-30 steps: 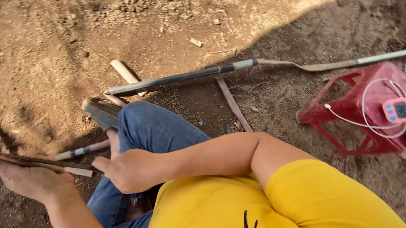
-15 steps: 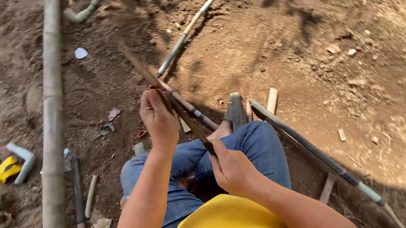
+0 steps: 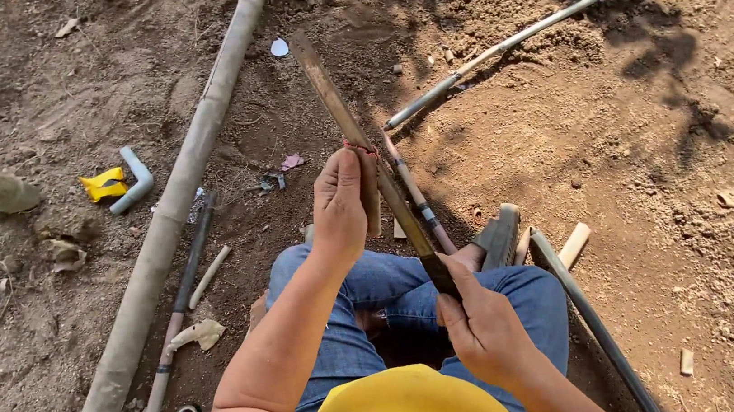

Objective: Sanding the end of a PVC pipe using sandpaper to prepare it for connection.

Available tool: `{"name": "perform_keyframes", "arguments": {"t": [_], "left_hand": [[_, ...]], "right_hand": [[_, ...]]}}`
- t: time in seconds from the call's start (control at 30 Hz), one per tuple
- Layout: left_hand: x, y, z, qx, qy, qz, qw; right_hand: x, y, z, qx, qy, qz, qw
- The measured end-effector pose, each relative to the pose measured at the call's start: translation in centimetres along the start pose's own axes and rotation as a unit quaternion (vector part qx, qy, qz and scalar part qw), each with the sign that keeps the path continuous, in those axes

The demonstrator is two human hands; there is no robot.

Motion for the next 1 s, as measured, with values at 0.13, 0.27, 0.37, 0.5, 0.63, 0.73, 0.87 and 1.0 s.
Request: {"name": "perform_keyframes", "arguments": {"t": [0.13,0.27,0.37,0.5,0.63,0.73,0.87,1.0], "left_hand": [[0.7,0.3,0.8,0.030,-0.006,-0.014,0.999],[1.5,-0.1,0.6,0.025,0.001,-0.053,0.998],[2.2,-1.3,-0.1,0.006,0.005,-0.070,0.998],[3.4,-1.7,1.3,0.002,0.016,-0.109,0.994],[4.2,-1.7,2.8,-0.007,0.026,-0.158,0.987],[4.3,-2.4,2.5,0.000,0.017,-0.143,0.990],[4.7,-3.7,1.9,0.029,0.079,-0.141,0.986],[2.4,-1.5,3.4,0.070,0.035,-0.101,0.992]], "right_hand": [[0.2,-0.6,0.4,0.011,-0.035,0.012,0.999],[0.1,-0.9,-0.2,-0.014,-0.041,0.012,0.999],[0.0,-1.0,-0.6,-0.038,-0.034,0.019,0.998],[0.0,-0.8,-0.8,-0.055,-0.021,0.025,0.998],[-1.0,-0.8,-1.2,-0.063,-0.032,0.037,0.997],[-1.2,-0.5,-1.7,-0.059,-0.017,0.049,0.997],[-0.7,-0.3,-2.5,-0.078,-0.027,0.061,0.995],[0.3,-1.7,-2.5,-0.119,-0.038,0.059,0.990]]}}
Point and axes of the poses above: each hand's wrist, its own y-axis towards the middle knuckle, its own x-axis out of the palm, z = x × y, the point moved 9 cm from there along y, towards the middle knuckle, and after that the axes turned 8 degrees about x, right-handed, at the moved point
